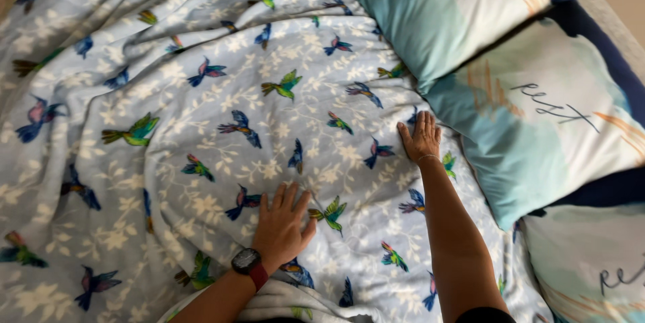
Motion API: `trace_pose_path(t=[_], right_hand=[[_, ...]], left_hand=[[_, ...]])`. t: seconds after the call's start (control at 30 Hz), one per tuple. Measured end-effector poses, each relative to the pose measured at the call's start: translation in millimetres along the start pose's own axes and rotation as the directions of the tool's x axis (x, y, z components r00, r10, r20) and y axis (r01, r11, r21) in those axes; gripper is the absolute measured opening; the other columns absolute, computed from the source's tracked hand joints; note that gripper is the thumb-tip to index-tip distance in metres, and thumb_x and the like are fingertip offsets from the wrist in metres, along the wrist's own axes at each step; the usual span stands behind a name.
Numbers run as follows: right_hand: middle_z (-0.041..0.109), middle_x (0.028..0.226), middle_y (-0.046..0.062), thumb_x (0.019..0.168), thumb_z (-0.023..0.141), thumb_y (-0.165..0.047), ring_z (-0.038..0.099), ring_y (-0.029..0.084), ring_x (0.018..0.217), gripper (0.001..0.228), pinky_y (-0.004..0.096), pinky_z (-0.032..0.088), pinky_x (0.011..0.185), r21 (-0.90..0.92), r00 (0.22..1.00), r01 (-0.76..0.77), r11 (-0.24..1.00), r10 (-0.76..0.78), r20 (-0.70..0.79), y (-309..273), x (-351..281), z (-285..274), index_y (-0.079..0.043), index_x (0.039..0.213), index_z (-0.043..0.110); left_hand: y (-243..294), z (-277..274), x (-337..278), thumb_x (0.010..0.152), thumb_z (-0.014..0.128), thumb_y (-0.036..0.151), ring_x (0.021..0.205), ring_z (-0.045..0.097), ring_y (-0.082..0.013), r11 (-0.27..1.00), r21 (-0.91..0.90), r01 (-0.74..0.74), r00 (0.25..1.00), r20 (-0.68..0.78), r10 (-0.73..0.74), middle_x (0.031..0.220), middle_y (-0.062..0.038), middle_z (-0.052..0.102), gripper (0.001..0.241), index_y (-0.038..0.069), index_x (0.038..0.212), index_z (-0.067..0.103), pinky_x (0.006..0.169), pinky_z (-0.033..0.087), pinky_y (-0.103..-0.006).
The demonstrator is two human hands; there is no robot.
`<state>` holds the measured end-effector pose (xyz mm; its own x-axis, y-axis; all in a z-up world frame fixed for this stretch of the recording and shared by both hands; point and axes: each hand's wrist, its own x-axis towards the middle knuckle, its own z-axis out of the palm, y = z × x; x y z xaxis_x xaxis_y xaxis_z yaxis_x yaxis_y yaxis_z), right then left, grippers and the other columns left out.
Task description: The person smooths a bird-patterned duvet cover on a bed using both hands. They repeatedly pat and flatten the fabric across the surface, occasionally adjusting the pillows at the head of the bed.
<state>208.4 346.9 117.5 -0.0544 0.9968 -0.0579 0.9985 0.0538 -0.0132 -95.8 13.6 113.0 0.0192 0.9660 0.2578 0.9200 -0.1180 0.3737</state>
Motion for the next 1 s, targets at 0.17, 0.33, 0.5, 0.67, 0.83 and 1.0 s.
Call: trace_pose_path(t=[0.17, 0.33, 0.5, 0.67, 0.83, 1.0], right_hand=[[0.018, 0.167, 0.012, 0.099, 0.028, -0.072, 0.014, 0.025, 0.155, 0.087, 0.046, 0.010, 0.127, -0.003, 0.986, 0.162, 0.987, -0.162, -0.037, -90, -20, -3, -0.011, 0.161, 0.017], [0.022, 0.166, 0.014, 0.102, 0.031, -0.060, 0.016, 0.027, 0.155, 0.079, 0.047, 0.009, 0.125, -0.106, 0.937, 0.336, 0.936, -0.344, -0.066, -161, -61, 13, -0.009, 0.161, 0.018], [0.024, 0.165, 0.016, 0.099, 0.043, -0.052, 0.018, 0.028, 0.154, 0.078, 0.048, 0.011, 0.125, -0.121, 0.821, 0.554, 0.824, -0.565, -0.083, -226, -127, 21, -0.008, 0.160, 0.021], [0.025, 0.163, 0.015, 0.099, 0.030, -0.065, 0.017, 0.029, 0.153, 0.082, 0.047, 0.003, 0.126, 0.227, 0.710, 0.685, 0.692, -0.704, 0.006, -233, -179, -3, -0.011, 0.160, 0.021], [0.035, 0.158, 0.019, 0.102, 0.041, -0.050, 0.026, 0.035, 0.149, 0.071, 0.052, 0.009, 0.123, 0.351, 0.845, 0.527, 0.774, -0.434, -0.312, -125, -194, -5, -0.009, 0.158, 0.029], [0.017, 0.166, 0.015, 0.099, 0.051, -0.042, 0.011, 0.030, 0.155, 0.078, 0.052, 0.005, 0.124, 0.250, 0.732, 0.670, 0.699, -0.679, -0.062, -72, -292, -25, -0.005, 0.158, 0.018]], left_hand=[[-6, 13, 0, 0.095, 0.049, 0.043, 0.130, 0.048, -0.0397, 0.999, -0.042, 0.003, 1.000, -0.022, -0.004, 0.136, -0.018, 0.052, 0.049, 0.013, 0.133, 0.056, 0.100, 0.038, -0.0641], [-8, 22, -3, 0.096, 0.049, 0.040, 0.126, 0.053, -0.0374, 0.997, -0.070, -0.015, 0.996, -0.085, 0.009, 0.130, -0.016, 0.055, 0.042, 0.013, 0.128, 0.057, 0.100, 0.039, -0.0592], [-14, 38, -7, 0.095, 0.050, 0.036, 0.122, 0.056, -0.0333, 0.994, -0.109, 0.011, 0.984, -0.174, -0.030, 0.125, -0.012, 0.057, 0.035, 0.016, 0.123, 0.054, 0.097, 0.042, -0.0519], [-14, 35, -11, 0.094, 0.051, 0.034, 0.117, 0.057, -0.0307, 0.999, -0.049, -0.008, 0.973, -0.232, -0.003, 0.121, -0.011, 0.057, 0.031, 0.015, 0.119, 0.052, 0.090, 0.045, -0.0468], [-14, 21, -13, 0.096, 0.052, 0.031, 0.122, 0.057, -0.0335, 0.996, -0.093, 0.001, 0.986, -0.164, -0.017, 0.125, -0.014, 0.058, 0.029, 0.015, 0.119, 0.053, 0.090, 0.048, -0.0491], [4, 9, 34, 0.081, 0.063, 0.016, 0.134, 0.044, -0.0388, 0.988, -0.153, -0.031, 0.994, -0.112, 0.013, 0.149, -0.024, 0.042, 0.049, 0.005, 0.128, 0.052, 0.099, 0.040, -0.0601]])
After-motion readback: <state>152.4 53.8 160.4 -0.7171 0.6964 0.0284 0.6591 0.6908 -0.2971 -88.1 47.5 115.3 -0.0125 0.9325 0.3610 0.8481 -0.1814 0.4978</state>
